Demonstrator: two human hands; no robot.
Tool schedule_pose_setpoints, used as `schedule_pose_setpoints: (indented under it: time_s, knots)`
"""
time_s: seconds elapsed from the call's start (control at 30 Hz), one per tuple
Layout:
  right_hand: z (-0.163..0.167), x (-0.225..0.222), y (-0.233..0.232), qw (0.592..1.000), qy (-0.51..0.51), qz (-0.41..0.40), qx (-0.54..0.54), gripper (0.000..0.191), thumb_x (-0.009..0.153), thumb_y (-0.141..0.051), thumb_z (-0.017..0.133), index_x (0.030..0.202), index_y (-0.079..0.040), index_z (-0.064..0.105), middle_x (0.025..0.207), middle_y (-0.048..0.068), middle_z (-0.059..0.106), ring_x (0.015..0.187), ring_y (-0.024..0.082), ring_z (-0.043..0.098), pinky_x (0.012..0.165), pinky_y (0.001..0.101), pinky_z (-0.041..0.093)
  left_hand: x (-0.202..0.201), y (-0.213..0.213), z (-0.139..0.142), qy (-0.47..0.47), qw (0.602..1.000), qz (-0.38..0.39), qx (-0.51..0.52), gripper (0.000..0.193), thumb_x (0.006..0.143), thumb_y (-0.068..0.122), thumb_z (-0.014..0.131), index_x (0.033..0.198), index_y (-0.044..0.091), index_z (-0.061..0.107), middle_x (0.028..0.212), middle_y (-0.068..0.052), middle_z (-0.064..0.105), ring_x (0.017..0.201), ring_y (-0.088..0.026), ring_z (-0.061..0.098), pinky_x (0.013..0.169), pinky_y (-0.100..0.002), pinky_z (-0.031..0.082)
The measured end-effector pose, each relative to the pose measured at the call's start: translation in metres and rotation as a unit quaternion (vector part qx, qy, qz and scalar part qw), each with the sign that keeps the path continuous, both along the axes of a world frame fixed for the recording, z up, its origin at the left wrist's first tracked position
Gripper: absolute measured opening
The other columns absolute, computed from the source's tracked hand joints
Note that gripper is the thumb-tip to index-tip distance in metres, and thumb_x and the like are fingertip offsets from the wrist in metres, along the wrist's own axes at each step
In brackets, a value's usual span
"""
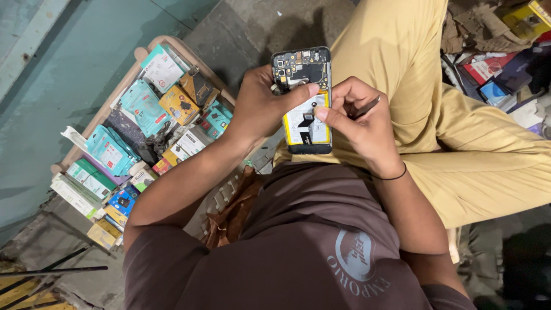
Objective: The person sits and works on a disassembled smartphone resting on their lap. They peel the silver foil backing off a new battery, use tweezers and scissors to trim and position its flex cable and adhesive, then press the battery into the phone body and press it down to seat it.
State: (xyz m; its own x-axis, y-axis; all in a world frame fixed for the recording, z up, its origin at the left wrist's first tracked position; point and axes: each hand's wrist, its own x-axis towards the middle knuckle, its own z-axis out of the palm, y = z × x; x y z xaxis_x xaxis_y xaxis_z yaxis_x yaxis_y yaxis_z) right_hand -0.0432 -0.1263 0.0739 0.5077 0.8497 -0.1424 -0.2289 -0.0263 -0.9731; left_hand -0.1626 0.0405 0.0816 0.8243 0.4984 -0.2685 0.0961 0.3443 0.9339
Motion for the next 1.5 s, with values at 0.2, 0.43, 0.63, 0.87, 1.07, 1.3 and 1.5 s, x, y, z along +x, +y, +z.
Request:
schedule_pose_setpoints:
  time_s: [0.2, 0.43, 0.63, 0.87, 1.07, 1.3, 1.5]
  knots:
    - [0.0014, 0.0004, -0.0005, 1.0, 0.005, 0.002, 0.009, 0.014, 0.098, 0.001, 0.075, 0.102, 0.0, 0.062, 0.086, -0.001, 0.066, 0.076, 0.001, 0.056, 0.069, 0.0184, 0.043, -0.002, 0.0005, 0.0027, -0.014, 1.0, -0.01, -0.001, 0.02, 0.089, 0.007, 0.081, 0.107, 0.0, 0.074, 0.098, -0.005, 0.077, 0.086, -0.008, 0.07, 0.078, -0.027, 0.059]
    - [-0.0025, 0.0, -0.0013, 1.0, -0.01, -0.001, 0.008, 0.015, 0.097, 0.002, 0.075, 0.101, -0.001, 0.062, 0.084, -0.004, 0.061, 0.073, 0.0, 0.051, 0.065, 0.0175, 0.039, -0.0006, 0.0001, 0.0029, -0.017, 1.0, -0.014, 0.0, 0.022, 0.088, 0.004, 0.082, 0.108, 0.0, 0.074, 0.1, -0.006, 0.078, 0.087, -0.008, 0.071, 0.079, -0.027, 0.06]
    - [-0.0032, -0.0013, -0.0018, 0.999, -0.032, -0.004, 0.007, 0.015, 0.097, 0.001, 0.076, 0.101, -0.001, 0.062, 0.083, -0.005, 0.059, 0.071, -0.001, 0.047, 0.063, 0.0174, 0.035, -0.0011, 0.0, 0.0018, -0.02, 1.0, -0.009, 0.005, 0.021, 0.089, 0.004, 0.082, 0.108, 0.0, 0.075, 0.1, -0.005, 0.078, 0.087, -0.008, 0.07, 0.079, -0.027, 0.059]
    - [-0.0039, -0.0022, -0.0022, 0.999, -0.053, -0.005, 0.004, 0.016, 0.097, 0.0, 0.077, 0.1, -0.002, 0.062, 0.083, -0.005, 0.059, 0.07, -0.001, 0.045, 0.062, 0.0174, 0.033, -0.0013, -0.0001, 0.0021, -0.009, 1.0, -0.004, 0.005, 0.021, 0.087, 0.004, 0.082, 0.106, 0.0, 0.074, 0.098, -0.005, 0.078, 0.086, -0.008, 0.071, 0.078, -0.027, 0.06]
    - [-0.0056, -0.003, -0.002, 0.998, -0.056, -0.005, -0.004, 0.016, 0.097, 0.0, 0.077, 0.101, -0.002, 0.061, 0.083, -0.005, 0.059, 0.071, -0.001, 0.047, 0.061, 0.0173, 0.034, -0.0014, -0.0012, 0.0017, -0.005, 1.0, 0.003, -0.006, 0.021, 0.087, 0.003, 0.082, 0.106, 0.0, 0.075, 0.098, -0.005, 0.077, 0.084, -0.008, 0.07, 0.077, -0.027, 0.06]
    - [-0.0044, -0.0017, -0.0008, 1.0, -0.022, -0.003, 0.004, 0.016, 0.098, 0.0, 0.076, 0.103, -0.003, 0.061, 0.086, -0.004, 0.059, 0.075, 0.0, 0.049, 0.066, 0.0177, 0.038, 0.0004, -0.0008, -0.0007, -0.025, 1.0, 0.002, 0.005, 0.019, 0.089, 0.004, 0.082, 0.107, 0.0, 0.074, 0.098, -0.006, 0.077, 0.085, -0.008, 0.07, 0.078, -0.027, 0.06]
    - [0.0028, 0.0036, -0.0088, 0.999, 0.041, -0.008, 0.026, 0.017, 0.097, 0.002, 0.075, 0.103, -0.003, 0.059, 0.091, -0.002, 0.063, 0.081, 0.002, 0.057, 0.073, 0.0196, 0.045, -0.0063, 0.0028, 0.0018, -0.069, 0.993, -0.08, 0.048, 0.02, 0.096, 0.007, 0.077, 0.114, 0.002, 0.072, 0.105, -0.003, 0.077, 0.095, -0.006, 0.069, 0.087, -0.026, 0.058]
